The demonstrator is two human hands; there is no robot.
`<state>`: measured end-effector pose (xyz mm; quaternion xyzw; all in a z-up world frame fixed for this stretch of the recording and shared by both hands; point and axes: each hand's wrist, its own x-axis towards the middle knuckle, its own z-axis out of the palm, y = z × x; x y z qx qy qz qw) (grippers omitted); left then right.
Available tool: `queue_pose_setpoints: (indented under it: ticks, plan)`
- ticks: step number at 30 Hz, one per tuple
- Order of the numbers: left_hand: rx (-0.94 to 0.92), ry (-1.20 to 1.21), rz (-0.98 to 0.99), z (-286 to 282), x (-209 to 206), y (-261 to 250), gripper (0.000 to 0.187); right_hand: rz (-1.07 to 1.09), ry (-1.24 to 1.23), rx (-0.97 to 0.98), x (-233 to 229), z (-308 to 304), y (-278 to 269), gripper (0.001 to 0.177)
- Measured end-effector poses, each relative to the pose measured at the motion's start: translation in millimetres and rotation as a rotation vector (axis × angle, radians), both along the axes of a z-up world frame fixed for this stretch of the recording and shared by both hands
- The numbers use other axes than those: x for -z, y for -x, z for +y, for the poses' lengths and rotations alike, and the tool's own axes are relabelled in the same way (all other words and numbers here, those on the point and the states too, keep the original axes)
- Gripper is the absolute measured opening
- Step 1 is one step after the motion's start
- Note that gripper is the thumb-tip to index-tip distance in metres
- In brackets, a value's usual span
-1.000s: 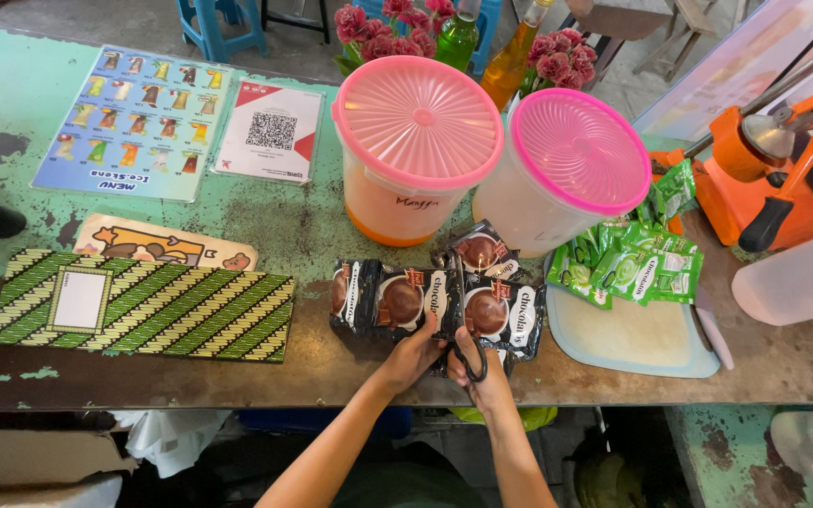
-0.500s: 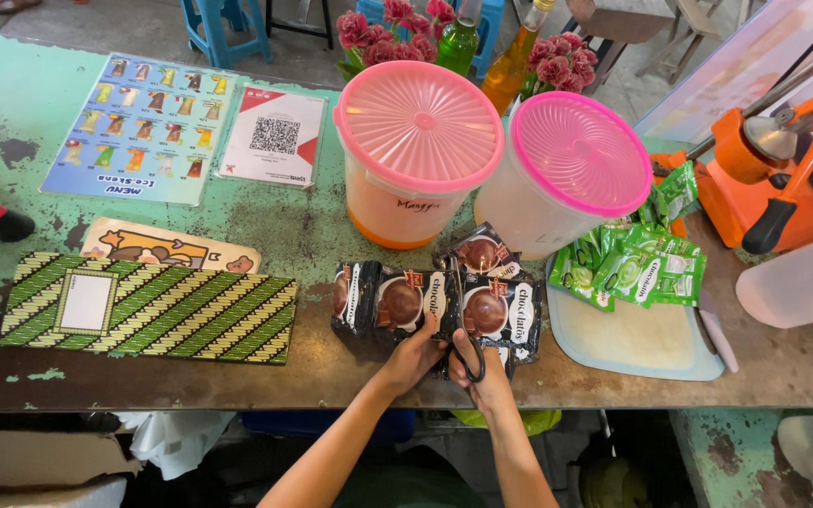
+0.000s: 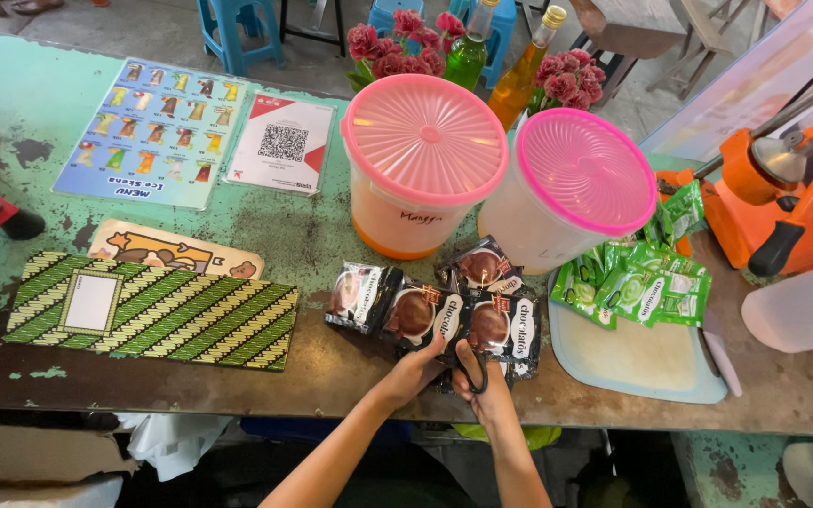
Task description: The person uses scissors to separate a strip of chocolate drink sachets into individual units, handling each one by hand and placing them on the counter.
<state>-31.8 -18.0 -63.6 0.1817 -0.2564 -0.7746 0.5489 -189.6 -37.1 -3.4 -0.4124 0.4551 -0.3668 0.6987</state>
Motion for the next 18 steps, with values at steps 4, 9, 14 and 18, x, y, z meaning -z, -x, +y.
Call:
queue_pose_setpoints:
  ticks: [4, 9, 14, 18]
  plan:
    - [0.007, 0.006, 0.125, -1, -11, -4, 0.053, -0.352, -0.134, -0.094, 32, -17, 17, 0.055]
    - [-0.015, -0.028, 0.26, -11, -10, -3, 0.053, -0.982, -0.691, -0.168, -3, -42, 25, 0.088]
    - [-0.081, 0.01, 0.261, -18, -14, -6, 0.065, -1.689, -1.269, -0.126, -77, -33, 13, 0.089]
    - [-0.126, 0.084, 0.17, -12, -18, -7, 0.061, -1.963, -1.33, -0.142, -111, -25, 7, 0.105]
